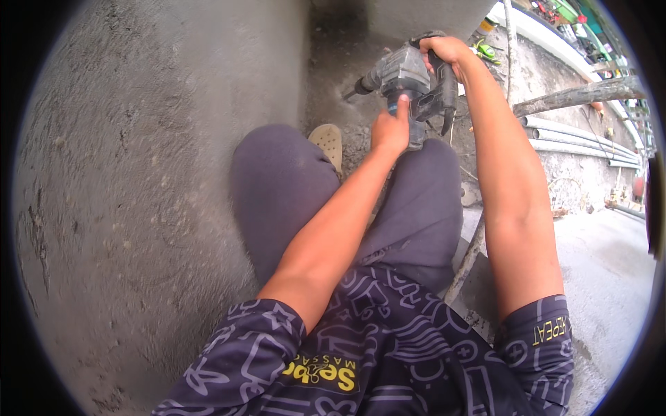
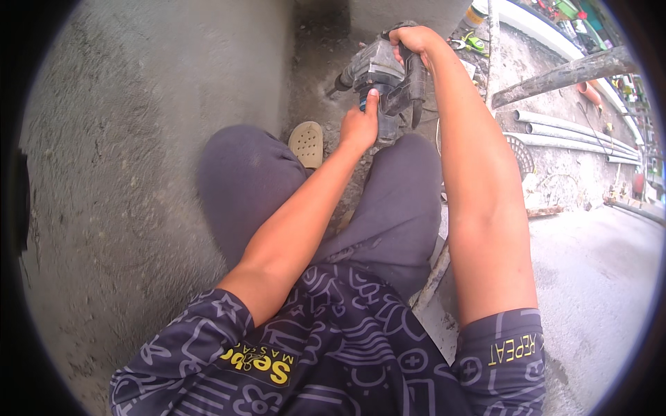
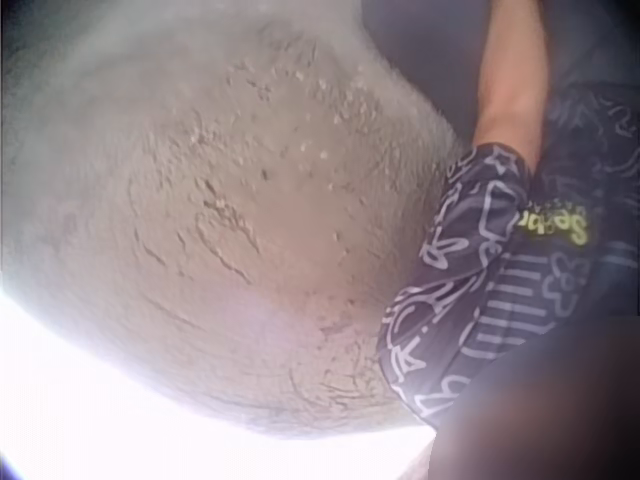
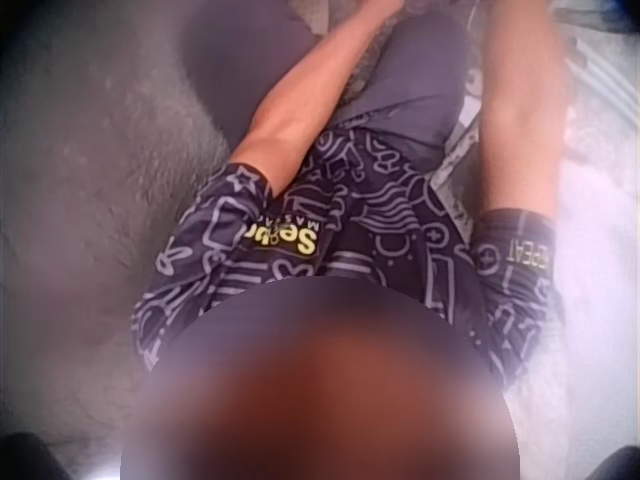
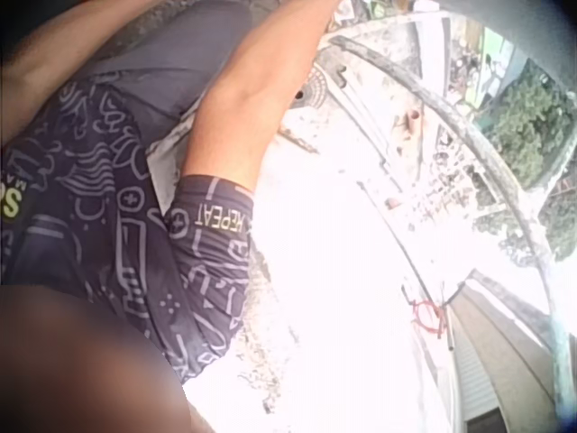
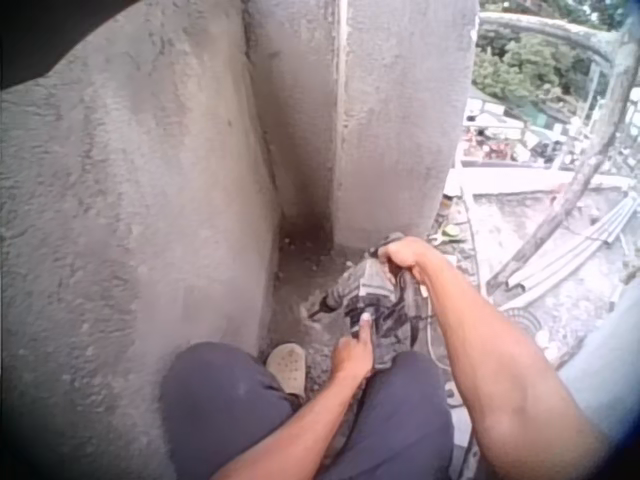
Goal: The person kneels on the floor and uses a handheld angle grinder to smooth the corner of a concrete wall. They hold the tool with both hands and move it along the vertical edge, then briefly scrape the floor with a small hand tool.
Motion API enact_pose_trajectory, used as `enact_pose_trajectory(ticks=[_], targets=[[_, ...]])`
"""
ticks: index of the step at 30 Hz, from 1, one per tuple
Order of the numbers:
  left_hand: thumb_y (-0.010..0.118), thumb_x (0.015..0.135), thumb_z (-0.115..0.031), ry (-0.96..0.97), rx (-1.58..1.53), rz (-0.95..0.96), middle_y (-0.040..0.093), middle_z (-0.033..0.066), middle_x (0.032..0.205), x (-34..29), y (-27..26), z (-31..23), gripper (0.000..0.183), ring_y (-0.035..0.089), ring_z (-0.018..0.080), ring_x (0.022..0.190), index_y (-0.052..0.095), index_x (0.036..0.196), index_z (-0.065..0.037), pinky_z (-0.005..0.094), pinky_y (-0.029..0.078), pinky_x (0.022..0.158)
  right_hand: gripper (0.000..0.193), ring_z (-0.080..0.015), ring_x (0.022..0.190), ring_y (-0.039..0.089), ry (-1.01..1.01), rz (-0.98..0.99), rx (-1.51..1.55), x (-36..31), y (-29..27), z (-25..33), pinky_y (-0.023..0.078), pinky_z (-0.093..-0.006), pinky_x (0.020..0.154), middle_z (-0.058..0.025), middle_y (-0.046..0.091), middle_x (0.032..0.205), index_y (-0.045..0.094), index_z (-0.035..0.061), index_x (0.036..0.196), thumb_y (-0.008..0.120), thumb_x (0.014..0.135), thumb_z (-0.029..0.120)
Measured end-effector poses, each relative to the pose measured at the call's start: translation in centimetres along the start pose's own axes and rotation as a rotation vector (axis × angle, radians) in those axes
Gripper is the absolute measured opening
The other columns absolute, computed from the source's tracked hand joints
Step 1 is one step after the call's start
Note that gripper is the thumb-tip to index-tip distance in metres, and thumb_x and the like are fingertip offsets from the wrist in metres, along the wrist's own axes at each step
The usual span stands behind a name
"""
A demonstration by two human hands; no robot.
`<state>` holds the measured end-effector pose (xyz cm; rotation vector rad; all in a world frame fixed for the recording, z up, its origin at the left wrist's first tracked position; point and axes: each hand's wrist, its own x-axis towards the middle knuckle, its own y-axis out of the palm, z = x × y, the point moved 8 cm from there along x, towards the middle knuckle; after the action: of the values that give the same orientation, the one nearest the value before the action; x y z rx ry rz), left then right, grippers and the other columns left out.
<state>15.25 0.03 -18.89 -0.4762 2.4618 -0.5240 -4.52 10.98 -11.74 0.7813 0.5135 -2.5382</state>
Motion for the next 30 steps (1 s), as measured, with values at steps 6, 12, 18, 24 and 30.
enact_pose_trajectory(ticks=[6,12,18,24,30], targets=[[0.042,0.099,-0.073,-0.066,-0.104,0.036,0.065,0.0352,0.126,-0.2,0.7,0.9,0.091,0.061,0.0492,0.124,0.061,0.130,0.011,0.0504,0.046,0.107,0.023,-0.0191,0.056,0.060,-0.058,-0.053,-0.060,-0.2,1.1,0.4,0.047,-0.0349,0.058,-0.0112,0.065,0.064,0.064,-0.0002,0.072,0.064,0.085,0.018],[0.042,0.097,-0.077,-0.112,-0.347,-0.115,0.068,0.0328,0.123,-0.8,-0.8,1.6,0.094,0.063,0.0460,0.122,0.064,0.126,0.009,0.0480,0.046,0.106,0.029,-0.0195,0.058,0.061,-0.152,-0.089,-0.202,-0.7,5.7,4.2,0.049,-0.0364,0.059,-0.0116,0.068,0.065,0.071,-0.0059,0.078,0.068,0.086,0.022],[0.040,0.097,-0.078,-0.099,-0.366,-0.186,0.069,0.0324,0.118,-2.0,-2.7,0.0,0.092,0.065,0.0469,0.117,0.064,0.125,0.006,0.0502,0.047,0.103,0.028,-0.0190,0.056,0.062,-0.256,-0.002,-0.242,-5.3,7.6,9.6,0.049,-0.0335,0.053,-0.0123,0.068,0.073,0.070,-0.0090,0.086,0.070,0.090,0.019],[0.044,0.100,-0.073,-0.007,-0.453,-0.199,0.071,0.0308,0.112,-1.9,-2.3,-1.1,0.083,0.067,0.0471,0.111,0.065,0.120,0.004,0.0504,0.051,0.097,0.035,-0.0206,0.053,0.063,-0.287,-0.086,-0.203,-6.8,6.5,9.6,0.050,-0.0361,0.057,-0.0138,0.068,0.065,0.071,-0.0094,0.078,0.070,0.089,0.023],[0.051,0.098,-0.071,-0.044,-0.390,-0.238,0.073,0.0273,0.103,-0.9,-1.4,0.8,0.076,0.070,0.0453,0.103,0.069,0.117,0.000,0.0497,0.052,0.092,0.036,-0.0206,0.051,0.063,-0.330,-0.179,-0.177,-6.2,6.3,7.6,0.050,-0.0353,0.053,-0.0158,0.070,0.067,0.068,-0.0096,0.073,0.072,0.086,0.024]])
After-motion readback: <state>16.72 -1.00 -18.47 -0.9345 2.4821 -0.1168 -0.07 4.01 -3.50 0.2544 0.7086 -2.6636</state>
